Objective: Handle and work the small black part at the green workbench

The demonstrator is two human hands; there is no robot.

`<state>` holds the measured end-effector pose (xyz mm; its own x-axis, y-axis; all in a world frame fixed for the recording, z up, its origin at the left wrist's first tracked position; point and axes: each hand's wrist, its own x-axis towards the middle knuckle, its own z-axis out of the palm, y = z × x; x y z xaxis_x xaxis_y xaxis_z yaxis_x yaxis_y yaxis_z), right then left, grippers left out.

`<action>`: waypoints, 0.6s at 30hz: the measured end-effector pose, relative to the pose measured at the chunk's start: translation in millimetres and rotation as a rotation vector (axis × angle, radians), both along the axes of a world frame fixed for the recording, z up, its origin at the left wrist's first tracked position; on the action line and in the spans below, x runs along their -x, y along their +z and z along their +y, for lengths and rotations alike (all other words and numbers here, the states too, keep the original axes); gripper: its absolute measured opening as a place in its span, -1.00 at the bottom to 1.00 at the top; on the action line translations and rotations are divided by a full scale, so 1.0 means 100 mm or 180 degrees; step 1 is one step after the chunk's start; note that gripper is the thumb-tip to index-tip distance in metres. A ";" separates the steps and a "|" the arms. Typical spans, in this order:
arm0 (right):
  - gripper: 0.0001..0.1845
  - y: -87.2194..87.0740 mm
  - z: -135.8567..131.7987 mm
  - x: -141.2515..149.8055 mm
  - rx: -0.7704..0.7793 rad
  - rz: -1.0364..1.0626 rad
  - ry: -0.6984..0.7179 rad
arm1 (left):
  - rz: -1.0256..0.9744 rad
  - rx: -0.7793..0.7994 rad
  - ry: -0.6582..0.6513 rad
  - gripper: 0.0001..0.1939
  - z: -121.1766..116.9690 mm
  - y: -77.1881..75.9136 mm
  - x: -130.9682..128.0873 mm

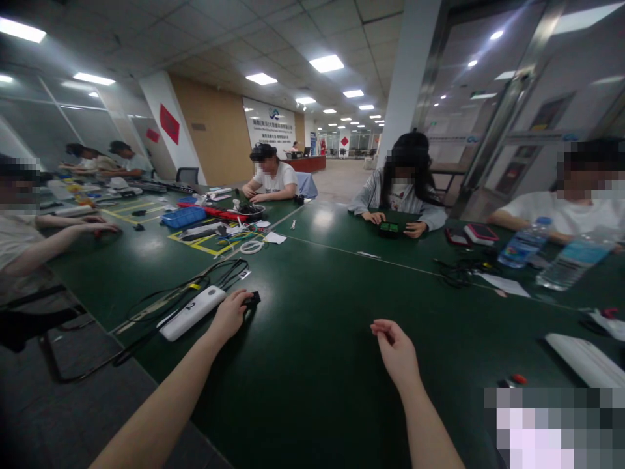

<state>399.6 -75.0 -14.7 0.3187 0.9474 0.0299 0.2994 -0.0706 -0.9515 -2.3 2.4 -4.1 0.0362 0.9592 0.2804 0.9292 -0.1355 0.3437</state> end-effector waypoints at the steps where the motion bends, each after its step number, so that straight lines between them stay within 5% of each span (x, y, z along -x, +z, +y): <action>1: -0.72 -0.02 0.01 -0.01 -0.0013 0.0004 -0.0004 | 0.0082 0.0004 0.0045 -0.62 -0.01 0.02 0.00; 8: -0.72 -0.03 0.01 -0.02 -0.0026 -0.0116 0.0047 | -0.0130 -0.0376 0.0377 -0.62 0.00 0.05 0.03; 13: -0.73 0.03 -0.02 0.01 0.0018 -0.0141 -0.0023 | -0.1288 -0.0985 -0.0412 -0.59 0.02 0.02 0.00; 18: -0.72 0.04 -0.02 0.02 -0.0038 -0.0140 0.0007 | -0.1546 -0.1467 -0.0691 -0.63 -0.06 0.12 -0.06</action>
<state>397.3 -76.7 -10.4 0.3146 0.9476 0.0552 0.3410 -0.0585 -0.9382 3.5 -3.1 7.5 -0.0190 0.7241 0.6894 0.6207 -0.5321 0.5759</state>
